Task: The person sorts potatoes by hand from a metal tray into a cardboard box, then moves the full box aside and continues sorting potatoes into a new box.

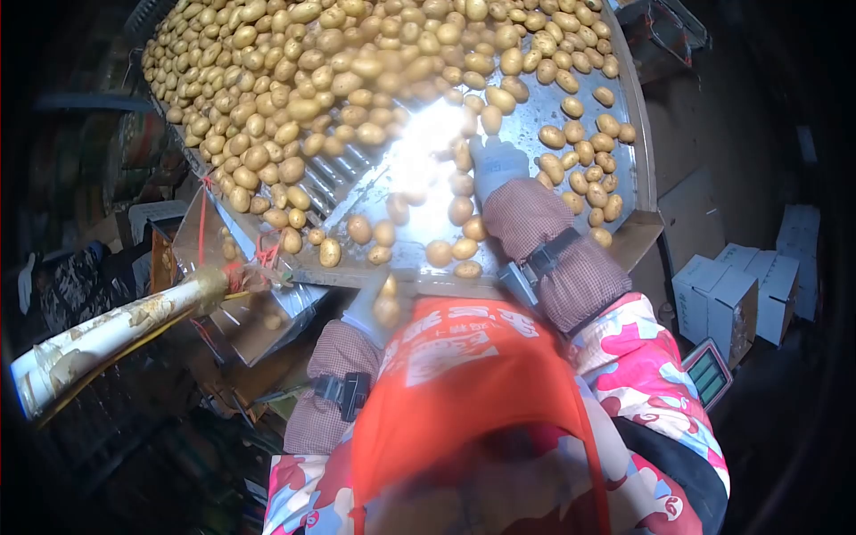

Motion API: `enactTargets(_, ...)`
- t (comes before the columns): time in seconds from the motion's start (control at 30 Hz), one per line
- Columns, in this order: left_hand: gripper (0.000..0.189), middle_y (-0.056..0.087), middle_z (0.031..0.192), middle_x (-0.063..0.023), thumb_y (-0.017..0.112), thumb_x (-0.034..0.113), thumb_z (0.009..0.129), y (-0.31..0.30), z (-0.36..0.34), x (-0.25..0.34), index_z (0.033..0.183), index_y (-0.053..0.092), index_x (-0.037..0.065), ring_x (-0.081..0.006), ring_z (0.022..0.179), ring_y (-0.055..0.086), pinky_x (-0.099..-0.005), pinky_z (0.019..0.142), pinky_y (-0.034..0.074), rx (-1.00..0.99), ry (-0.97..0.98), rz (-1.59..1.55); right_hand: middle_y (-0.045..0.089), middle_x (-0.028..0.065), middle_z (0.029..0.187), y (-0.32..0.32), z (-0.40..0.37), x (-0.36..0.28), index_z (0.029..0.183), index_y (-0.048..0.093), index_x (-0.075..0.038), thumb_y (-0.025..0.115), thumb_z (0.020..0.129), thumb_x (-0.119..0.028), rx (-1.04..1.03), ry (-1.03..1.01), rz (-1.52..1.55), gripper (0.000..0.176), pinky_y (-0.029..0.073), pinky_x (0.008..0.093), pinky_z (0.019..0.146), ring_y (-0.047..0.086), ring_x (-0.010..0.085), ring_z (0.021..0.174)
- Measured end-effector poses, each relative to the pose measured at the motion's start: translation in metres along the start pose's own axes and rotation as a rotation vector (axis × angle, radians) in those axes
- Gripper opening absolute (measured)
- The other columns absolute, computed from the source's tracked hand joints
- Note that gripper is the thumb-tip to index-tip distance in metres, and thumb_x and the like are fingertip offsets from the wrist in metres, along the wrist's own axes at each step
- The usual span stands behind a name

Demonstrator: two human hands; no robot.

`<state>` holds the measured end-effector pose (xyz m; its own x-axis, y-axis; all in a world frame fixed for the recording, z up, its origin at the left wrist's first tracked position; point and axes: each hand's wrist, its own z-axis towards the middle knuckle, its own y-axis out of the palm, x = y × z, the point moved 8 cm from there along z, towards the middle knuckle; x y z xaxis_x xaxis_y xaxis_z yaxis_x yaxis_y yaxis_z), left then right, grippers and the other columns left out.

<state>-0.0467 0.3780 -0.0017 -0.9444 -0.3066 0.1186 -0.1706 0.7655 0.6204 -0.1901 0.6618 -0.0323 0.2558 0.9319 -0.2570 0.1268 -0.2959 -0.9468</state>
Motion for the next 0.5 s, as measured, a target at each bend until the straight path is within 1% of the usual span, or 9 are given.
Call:
enactTargets(0.03, 0.048, 0.066, 0.098, -0.0089, 0.053, 0.044, 0.104, 0.004, -0.001, 0.003, 0.127, 0.060, 0.003, -0.0187, 0.083, 0.064, -0.0299, 0.070, 0.054, 0.044, 0.066, 0.082, 0.070, 0.0174, 0.108, 0.006, -0.003, 0.004, 0.121, 0.067, -0.010, 0.052, 0.099, -0.014, 0.084, -0.044, -0.023, 0.027, 0.058, 0.0418, 0.083, 0.071, 0.0330, 0.100)
enactTargets(0.13, 0.049, 0.066, 0.100, -0.0084, 0.053, 0.043, 0.105, 0.005, -0.002, 0.005, 0.129, 0.059, 0.002, -0.0182, 0.085, 0.064, -0.0297, 0.072, 0.054, 0.129, 0.149, 0.166, 0.071, 0.0147, 0.104, -0.033, -0.032, 0.003, 0.117, 0.067, -0.012, 0.061, 0.094, -0.018, -0.022, 0.009, 0.364, 0.025, 0.058, 0.0396, 0.076, 0.072, 0.0278, 0.092)
enactTargets(0.2, 0.050, 0.065, 0.102, -0.0077, 0.053, 0.044, 0.105, -0.004, 0.008, -0.001, 0.129, 0.060, 0.001, -0.0173, 0.086, 0.064, -0.0292, 0.072, 0.054, 0.116, 0.046, -0.006, 0.070, 0.0131, 0.101, -0.033, -0.056, 0.025, 0.113, 0.066, -0.012, 0.066, 0.089, -0.021, -0.105, 0.198, 0.540, 0.025, 0.058, 0.0384, 0.072, 0.072, 0.0245, 0.087)
enactTargets(0.3, 0.046, 0.068, 0.113, -0.0091, 0.054, 0.038, 0.106, -0.015, 0.013, -0.005, 0.135, 0.057, 0.003, -0.0174, 0.097, 0.067, -0.0298, 0.080, 0.059, 0.008, 0.036, -0.051, 0.068, 0.0103, 0.096, -0.058, -0.064, 0.047, 0.107, 0.065, -0.012, 0.075, 0.082, -0.024, -0.015, 0.377, 0.660, 0.029, 0.057, 0.0365, 0.066, 0.069, 0.0178, 0.078)
enactTargets(0.37, 0.047, 0.068, 0.114, -0.0091, 0.054, 0.039, 0.105, -0.016, 0.016, -0.010, 0.137, 0.056, 0.004, -0.0184, 0.099, 0.067, -0.0300, 0.082, 0.059, 0.007, -0.005, -0.121, 0.069, 0.0196, 0.113, -0.059, -0.040, 0.032, 0.124, 0.065, -0.011, 0.068, 0.085, -0.024, -0.078, 0.193, 0.616, 0.041, 0.054, 0.0402, 0.092, 0.068, 0.0327, 0.106)
enactTargets(0.4, 0.048, 0.068, 0.115, -0.0091, 0.054, 0.040, 0.105, -0.018, 0.017, -0.014, 0.137, 0.056, 0.004, -0.0189, 0.100, 0.067, -0.0301, 0.083, 0.059, 0.008, -0.022, -0.159, 0.069, 0.0192, 0.111, -0.058, -0.030, 0.016, 0.126, 0.064, -0.013, 0.068, 0.086, -0.023, -0.073, 0.086, 0.590, 0.042, 0.055, 0.0400, 0.089, 0.069, 0.0319, 0.102)
enactTargets(0.43, 0.048, 0.067, 0.116, -0.0094, 0.054, 0.040, 0.105, -0.017, 0.017, -0.014, 0.137, 0.056, 0.004, -0.0193, 0.102, 0.067, -0.0308, 0.086, 0.058, -0.086, -0.013, -0.165, 0.068, 0.0188, 0.109, -0.059, -0.022, -0.003, 0.129, 0.064, -0.015, 0.069, 0.087, -0.022, -0.067, -0.023, 0.565, 0.043, 0.056, 0.0398, 0.087, 0.070, 0.0310, 0.099)
enactTargets(0.47, 0.049, 0.067, 0.117, -0.0098, 0.054, 0.041, 0.105, -0.017, 0.016, -0.015, 0.137, 0.056, 0.005, -0.0197, 0.104, 0.067, -0.0315, 0.088, 0.057, -0.181, -0.001, -0.170, 0.069, 0.0175, 0.120, -0.055, -0.017, -0.030, 0.128, 0.065, -0.014, 0.061, 0.094, -0.025, -0.182, -0.194, 0.214, 0.036, 0.053, 0.0431, 0.095, 0.067, 0.0335, 0.111)
enactTargets(0.5, 0.049, 0.066, 0.119, -0.0101, 0.053, 0.042, 0.105, -0.017, 0.015, -0.016, 0.137, 0.056, 0.005, -0.0201, 0.106, 0.066, -0.0322, 0.091, 0.057, -0.275, 0.018, -0.175, 0.068, 0.0195, 0.121, -0.050, -0.012, -0.036, 0.132, 0.063, -0.016, 0.061, 0.093, -0.025, -0.175, -0.227, 0.228, 0.039, 0.052, 0.0440, 0.096, 0.066, 0.0363, 0.111)
